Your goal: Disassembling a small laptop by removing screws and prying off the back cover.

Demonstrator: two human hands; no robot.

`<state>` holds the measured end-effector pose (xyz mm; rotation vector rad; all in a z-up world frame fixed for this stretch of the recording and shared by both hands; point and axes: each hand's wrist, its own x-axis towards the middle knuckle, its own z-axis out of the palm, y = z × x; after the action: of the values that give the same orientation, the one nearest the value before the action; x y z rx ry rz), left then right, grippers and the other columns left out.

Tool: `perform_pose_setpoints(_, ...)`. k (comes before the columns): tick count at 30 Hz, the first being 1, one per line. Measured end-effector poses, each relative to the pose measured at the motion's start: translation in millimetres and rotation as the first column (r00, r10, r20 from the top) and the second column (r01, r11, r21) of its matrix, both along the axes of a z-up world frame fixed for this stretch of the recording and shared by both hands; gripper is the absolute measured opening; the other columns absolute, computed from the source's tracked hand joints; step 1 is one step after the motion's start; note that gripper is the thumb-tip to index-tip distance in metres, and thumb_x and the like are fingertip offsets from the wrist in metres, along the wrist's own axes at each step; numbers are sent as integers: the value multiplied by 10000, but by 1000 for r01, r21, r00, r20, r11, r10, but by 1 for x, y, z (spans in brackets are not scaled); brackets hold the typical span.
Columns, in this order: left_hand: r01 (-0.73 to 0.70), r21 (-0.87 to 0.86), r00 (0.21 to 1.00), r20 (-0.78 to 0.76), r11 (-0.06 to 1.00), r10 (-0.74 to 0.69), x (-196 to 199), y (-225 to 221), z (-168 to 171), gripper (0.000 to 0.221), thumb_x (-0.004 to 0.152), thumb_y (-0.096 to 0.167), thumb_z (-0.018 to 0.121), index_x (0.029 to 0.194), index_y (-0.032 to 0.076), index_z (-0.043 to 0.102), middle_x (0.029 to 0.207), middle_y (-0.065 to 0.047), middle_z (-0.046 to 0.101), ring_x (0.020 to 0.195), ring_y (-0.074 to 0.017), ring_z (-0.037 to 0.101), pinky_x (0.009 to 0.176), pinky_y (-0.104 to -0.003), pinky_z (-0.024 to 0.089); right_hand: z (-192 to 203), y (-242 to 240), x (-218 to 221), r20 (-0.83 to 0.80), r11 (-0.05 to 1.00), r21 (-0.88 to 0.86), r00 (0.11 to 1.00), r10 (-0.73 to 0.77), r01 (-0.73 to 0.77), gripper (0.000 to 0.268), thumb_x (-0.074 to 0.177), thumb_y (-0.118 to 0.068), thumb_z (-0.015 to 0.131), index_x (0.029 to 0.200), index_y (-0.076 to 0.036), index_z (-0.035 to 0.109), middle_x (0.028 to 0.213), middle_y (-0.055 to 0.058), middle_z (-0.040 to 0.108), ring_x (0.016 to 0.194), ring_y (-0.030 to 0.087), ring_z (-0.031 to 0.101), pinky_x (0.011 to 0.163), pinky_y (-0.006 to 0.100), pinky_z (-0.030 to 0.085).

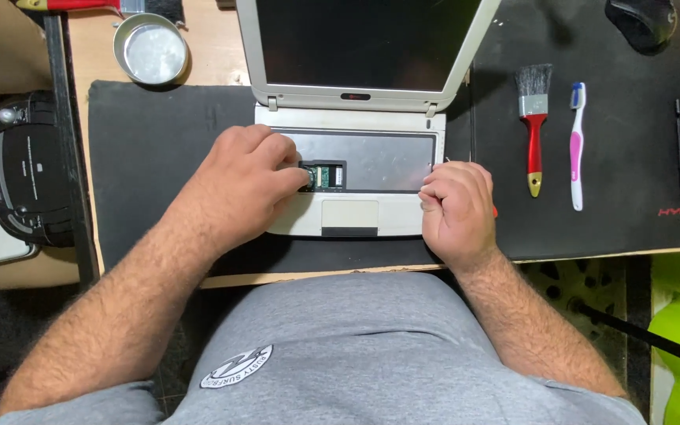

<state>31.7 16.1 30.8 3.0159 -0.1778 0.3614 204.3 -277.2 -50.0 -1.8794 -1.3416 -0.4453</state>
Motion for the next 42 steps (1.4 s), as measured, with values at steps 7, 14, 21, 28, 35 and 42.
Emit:
perform_pose_setpoints(7,-48,-4,972,-232,999,46,6,-7,3,153,884,346,807,934,224,730,1102,5,584,1247,-198,517,1101,-413,419,7,-1,-1,-56,999,44,998,-8,10,167,1058,-203,645,936,-89,628,960,63,670,965,326,699,933,479,517)
perform_pose_setpoints(14,-26,3,983,-180,1000,26,9,-7,-8,236,862,375,826,898,197,675,1100,18,558,1256,-184,504,1084,-405,420,10,2,1,-145,989,143,988,52,-31,154,1050,-119,631,921,-37,606,950,115,657,955,371,702,911,503,537)
perform_pose_setpoints(21,-18,-111,1000,-23,994,15,5,-6,15,102,980,180,730,928,112,674,902,-41,688,953,-231,740,859,-394,591,31,5,-6,-227,942,328,963,144,-64,253,1084,-162,573,890,-5,534,1064,215,658,1098,449,696,961,487,539)
perform_pose_setpoints(28,-250,-369,952,-262,895,157,25,7,15,104,1042,189,662,1099,112,703,889,-59,692,935,-255,725,823,-418,565,20,-4,-1,-264,966,259,960,89,-18,256,1072,-189,600,908,-1,541,1147,247,612,1114,416,672,960,410,549)
perform_pose_setpoints(35,-238,-336,968,-157,912,195,32,14,-4,87,1056,182,677,1120,146,722,914,-31,669,975,-229,698,880,-380,550,23,2,-2,-249,997,82,968,5,16,168,1070,-141,617,959,-21,577,1181,209,621,1052,380,665,898,435,584)
perform_pose_setpoints(42,-132,-483,987,16,866,160,25,20,-27,61,1054,112,679,1096,149,656,960,-2,640,1014,-204,669,1000,-378,518,27,5,-3,-231,999,1,972,-51,53,166,1080,-164,609,967,-46,582,1176,168,623,1004,344,669,843,416,589)
